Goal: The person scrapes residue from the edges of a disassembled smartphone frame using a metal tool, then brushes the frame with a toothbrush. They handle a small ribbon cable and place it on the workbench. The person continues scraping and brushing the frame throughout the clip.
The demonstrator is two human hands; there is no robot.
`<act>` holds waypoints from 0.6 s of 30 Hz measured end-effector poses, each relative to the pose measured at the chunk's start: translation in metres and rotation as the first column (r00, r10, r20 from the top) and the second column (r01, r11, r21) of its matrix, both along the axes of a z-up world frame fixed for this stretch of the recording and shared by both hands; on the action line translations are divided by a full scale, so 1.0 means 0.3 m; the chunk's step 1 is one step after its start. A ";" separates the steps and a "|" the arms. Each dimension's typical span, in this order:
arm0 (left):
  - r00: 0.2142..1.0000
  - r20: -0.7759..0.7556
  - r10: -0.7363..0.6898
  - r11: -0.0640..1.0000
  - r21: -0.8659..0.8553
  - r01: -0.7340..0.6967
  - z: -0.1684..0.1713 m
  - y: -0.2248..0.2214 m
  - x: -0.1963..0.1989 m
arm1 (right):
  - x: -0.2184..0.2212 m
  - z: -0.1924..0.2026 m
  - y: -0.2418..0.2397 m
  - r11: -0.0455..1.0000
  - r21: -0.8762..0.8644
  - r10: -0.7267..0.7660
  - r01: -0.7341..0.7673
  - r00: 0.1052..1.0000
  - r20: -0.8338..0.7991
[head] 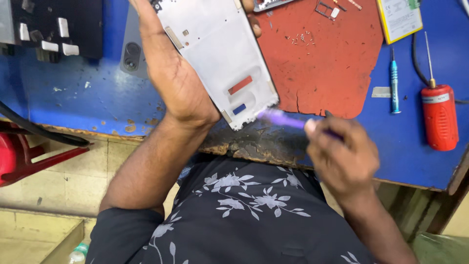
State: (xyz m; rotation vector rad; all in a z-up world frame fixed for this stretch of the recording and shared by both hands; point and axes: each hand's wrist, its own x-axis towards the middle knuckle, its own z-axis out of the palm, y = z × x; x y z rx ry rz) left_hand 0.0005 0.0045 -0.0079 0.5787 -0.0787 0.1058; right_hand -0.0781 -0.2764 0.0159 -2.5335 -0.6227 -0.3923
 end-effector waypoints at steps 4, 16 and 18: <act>1.000 -0.012 0.006 1.000 0.027 -0.005 0.017 0.010 0.001 | 0.011 0.018 0.018 0.996 0.055 -0.067 0.066 0.998 0.015; 0.998 0.063 -0.027 0.999 -0.032 0.029 0.042 -0.098 -0.039 | 0.102 0.115 0.188 0.981 0.181 -0.064 0.064 0.998 -0.004; 0.998 0.066 0.005 0.996 0.084 -0.011 0.040 -0.103 -0.045 | 0.128 0.098 0.214 0.974 0.212 -0.081 0.081 0.997 -0.010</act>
